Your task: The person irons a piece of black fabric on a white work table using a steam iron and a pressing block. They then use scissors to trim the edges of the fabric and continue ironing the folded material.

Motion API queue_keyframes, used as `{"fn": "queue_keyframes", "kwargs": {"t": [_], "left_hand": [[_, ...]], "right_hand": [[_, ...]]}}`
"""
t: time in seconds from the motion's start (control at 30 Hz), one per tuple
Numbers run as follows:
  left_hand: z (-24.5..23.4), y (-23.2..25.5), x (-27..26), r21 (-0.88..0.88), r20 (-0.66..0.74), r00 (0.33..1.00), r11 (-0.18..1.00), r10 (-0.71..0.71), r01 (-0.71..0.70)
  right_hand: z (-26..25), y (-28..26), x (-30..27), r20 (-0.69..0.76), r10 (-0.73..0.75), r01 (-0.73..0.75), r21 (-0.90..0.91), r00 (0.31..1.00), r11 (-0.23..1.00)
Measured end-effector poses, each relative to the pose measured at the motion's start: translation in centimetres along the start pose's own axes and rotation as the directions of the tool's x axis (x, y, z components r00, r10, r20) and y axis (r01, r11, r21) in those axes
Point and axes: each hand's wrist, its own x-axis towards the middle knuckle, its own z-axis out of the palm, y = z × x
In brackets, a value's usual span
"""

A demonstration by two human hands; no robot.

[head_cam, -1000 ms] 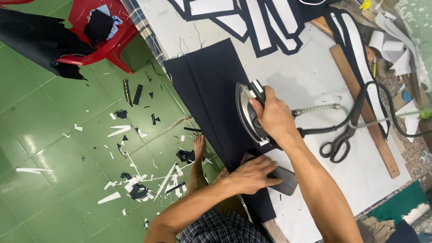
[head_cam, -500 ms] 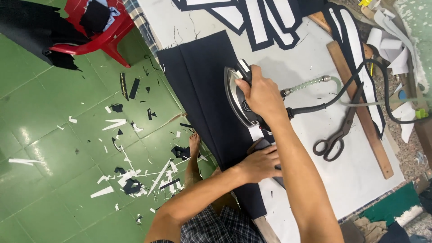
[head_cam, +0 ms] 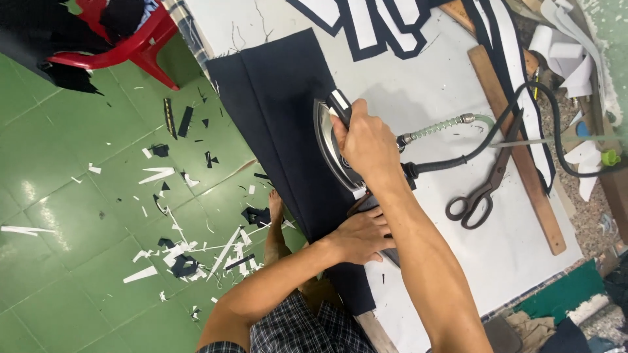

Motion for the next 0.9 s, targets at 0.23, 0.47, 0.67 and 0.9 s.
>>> {"fn": "queue_keyframes", "kwargs": {"t": [0.23, 0.47, 0.67, 0.9], "left_hand": [[-3.4, 1.2, -0.2, 0.057, 0.079, 0.996, 0.997, -0.047, 0.042], [-3.6, 1.0, -0.3, 0.098, 0.057, 0.998, 0.995, -0.001, -0.004], [-3.8, 1.3, -0.5, 0.135, 0.027, 1.000, 0.991, 0.002, -0.006], [-2.6, 0.8, -0.4, 0.177, -0.041, 0.998, 0.984, 0.040, -0.032]], "right_hand": [[-0.9, -1.2, 0.0, 0.043, 0.037, -0.034, -0.077, 0.998, 0.996], [-0.1, -0.8, 1.1, -0.019, 0.013, -0.015, -0.120, 1.000, 0.993], [-0.1, -0.9, 1.1, -0.075, -0.023, 0.016, -0.090, 0.997, 0.996], [-0.6, -0.7, 1.0, -0.066, -0.057, 0.056, -0.020, 0.996, 0.998]]}}
